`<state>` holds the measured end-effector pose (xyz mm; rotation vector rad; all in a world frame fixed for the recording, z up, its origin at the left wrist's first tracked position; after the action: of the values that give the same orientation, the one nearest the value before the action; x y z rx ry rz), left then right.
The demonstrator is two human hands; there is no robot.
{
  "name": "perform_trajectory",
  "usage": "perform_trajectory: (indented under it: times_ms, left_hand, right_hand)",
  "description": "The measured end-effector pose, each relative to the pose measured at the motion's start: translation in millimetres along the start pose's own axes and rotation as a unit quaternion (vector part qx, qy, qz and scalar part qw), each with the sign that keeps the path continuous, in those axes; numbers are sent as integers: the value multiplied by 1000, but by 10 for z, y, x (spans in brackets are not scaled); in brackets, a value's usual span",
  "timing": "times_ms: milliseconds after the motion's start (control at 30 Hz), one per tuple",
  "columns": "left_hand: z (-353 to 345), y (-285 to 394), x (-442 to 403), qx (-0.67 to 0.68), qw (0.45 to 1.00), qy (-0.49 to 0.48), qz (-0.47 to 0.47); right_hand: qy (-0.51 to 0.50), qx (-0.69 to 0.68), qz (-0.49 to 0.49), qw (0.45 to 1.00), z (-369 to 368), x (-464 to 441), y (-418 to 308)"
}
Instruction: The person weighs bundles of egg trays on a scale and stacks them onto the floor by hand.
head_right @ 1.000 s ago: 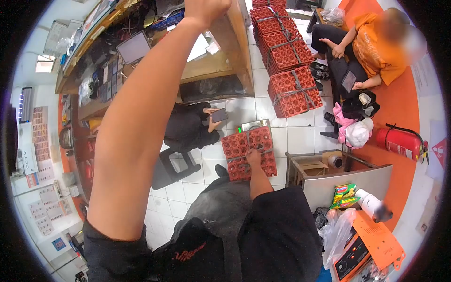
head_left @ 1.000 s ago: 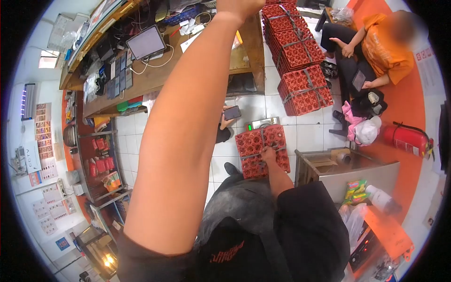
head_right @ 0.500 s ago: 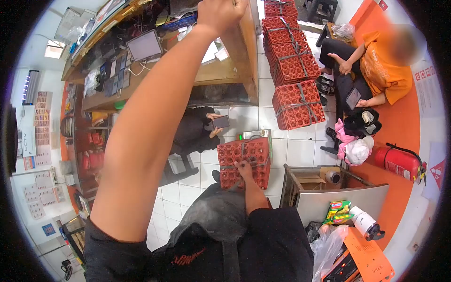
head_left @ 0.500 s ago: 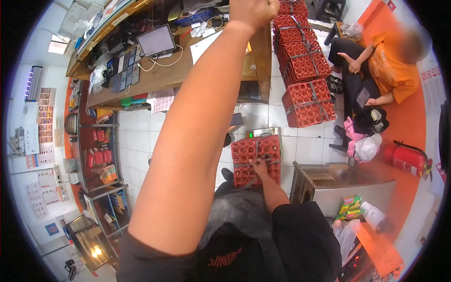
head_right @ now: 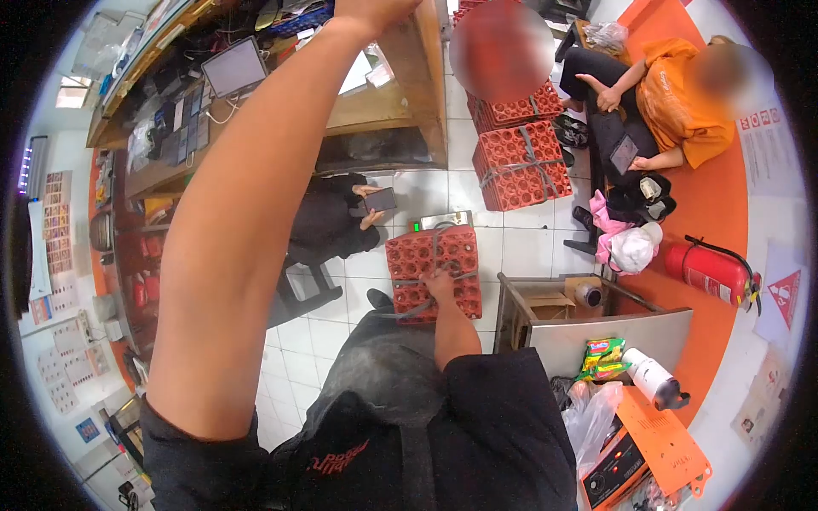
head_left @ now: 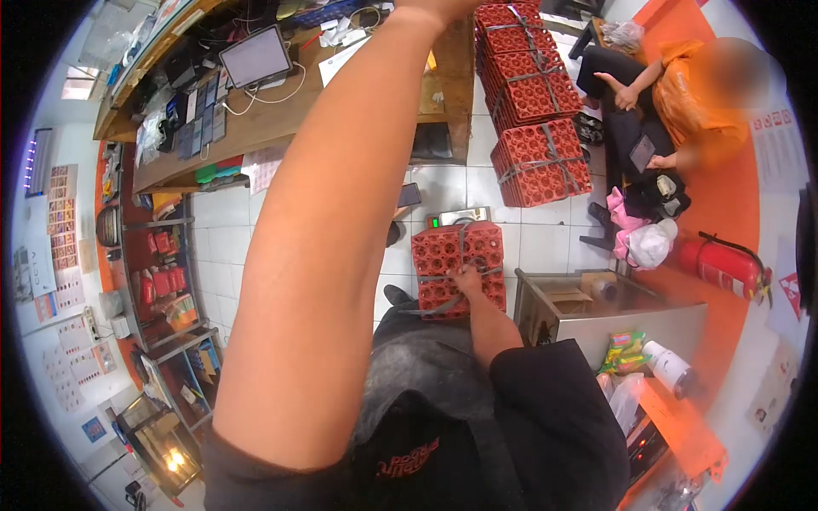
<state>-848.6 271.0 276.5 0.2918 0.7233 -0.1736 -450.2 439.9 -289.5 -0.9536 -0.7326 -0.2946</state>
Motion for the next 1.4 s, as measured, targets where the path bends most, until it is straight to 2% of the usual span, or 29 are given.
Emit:
perform_trajectory:
  times_ms: [100,167,233,300,400,467,533,600,667,700,767,800,867,900,967,1000,1033,1067,1100,1200,1267,1300,1333,1367,1400]
  left_hand:
    - [2,-24,17,14,1000,14,-1]
    - [-2,-31,17,1,1000,8,19]
    - [-17,-85,-34,-28,999,33,13]
    - [-84,-127,-12,-51,997,64,1]
    - [-179,-171,-3,-28,999,37,23]
    - [-150,-180,16,1,997,60,38]
    - [-144,-185,13,31,997,56,46]
    - [-76,-193,34,23,998,25,59]
    - [-67,-234,41,67,990,-68,104]
    - [-92,-249,150,77,989,-70,104]
    - [-42,-209,299,67,992,-6,109]
    - [54,-124,519,78,991,-13,105]
    - [758,22,1221,226,968,111,4]
    - [1039,99,1683,287,953,83,-54]
    - [1176,192,3028,376,916,-59,-125]
    - [1096,130,3860,476,848,-203,-112]
    - [1283,-24,4565,432,779,-455,1]
    - [1312,-239,5318,413,779,-472,-3]
    - [1505,-516,5871,404,747,-524,70]
    - [2257,-1195,6949,391,763,-507,86]
    - [2654,-1534,7314,387,705,-564,186]
    - [2789,-1602,7480,386,689,-593,158]
    - [2900,-1723,7625,343,716,-590,146]
    - [2968,-1786,7717,307,748,-574,133]
    - [2979,-1811,7813,308,746,-580,110]
  right_hand:
    - [0,15,-27,1000,-12,122,5]
    - [6,101,5,995,-58,201,94]
    - [32,61,43,997,-60,277,228]
    - [15,84,-14,996,7,435,166]
    - [47,94,-1,994,-43,579,221]
    - [39,59,-33,997,-41,865,213]
    - [47,17,-26,998,-153,1041,447]
    - [45,121,-38,991,-283,1273,563]
    - [124,-19,1,992,-475,1509,684]
    - [131,-17,-6,991,-525,1723,589]
    - [130,-1,-52,990,-702,2054,346]
    - [137,-6,-62,989,-778,2265,225]
    - [123,-2,-168,978,-902,2589,-38]
    - [127,-12,-141,982,-1063,2600,135]
    - [146,-36,-121,981,-1418,2615,626]
    - [158,-54,-102,981,-1550,2679,754]
    - [134,-99,-138,976,-1609,2913,557]
    - [142,-112,-149,972,-1763,3032,692]
    - [167,-131,-113,971,-1943,2987,901]
    - [236,-235,-50,941,-2393,3397,945]
    - [297,-143,-51,943,-2723,3554,1153]
    - [264,-179,-94,943,-2984,3520,1379]
    - [225,-214,-128,942,-3267,3582,1589]
    - [243,-230,-140,932,-3442,3798,1689]
    - [255,-183,-155,937,-3554,3859,1690]
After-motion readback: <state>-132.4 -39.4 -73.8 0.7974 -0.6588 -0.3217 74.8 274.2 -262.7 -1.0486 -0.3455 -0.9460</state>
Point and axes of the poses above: each hand's wrist, its own x-axis away from the middle knuckle, its own z-axis out of the back of the hand, y = z × x, the point moved 7 cm from there along -x, towards the middle knuckle, and after that the axes turned 1 degree about -x, right-handed, at the moved point
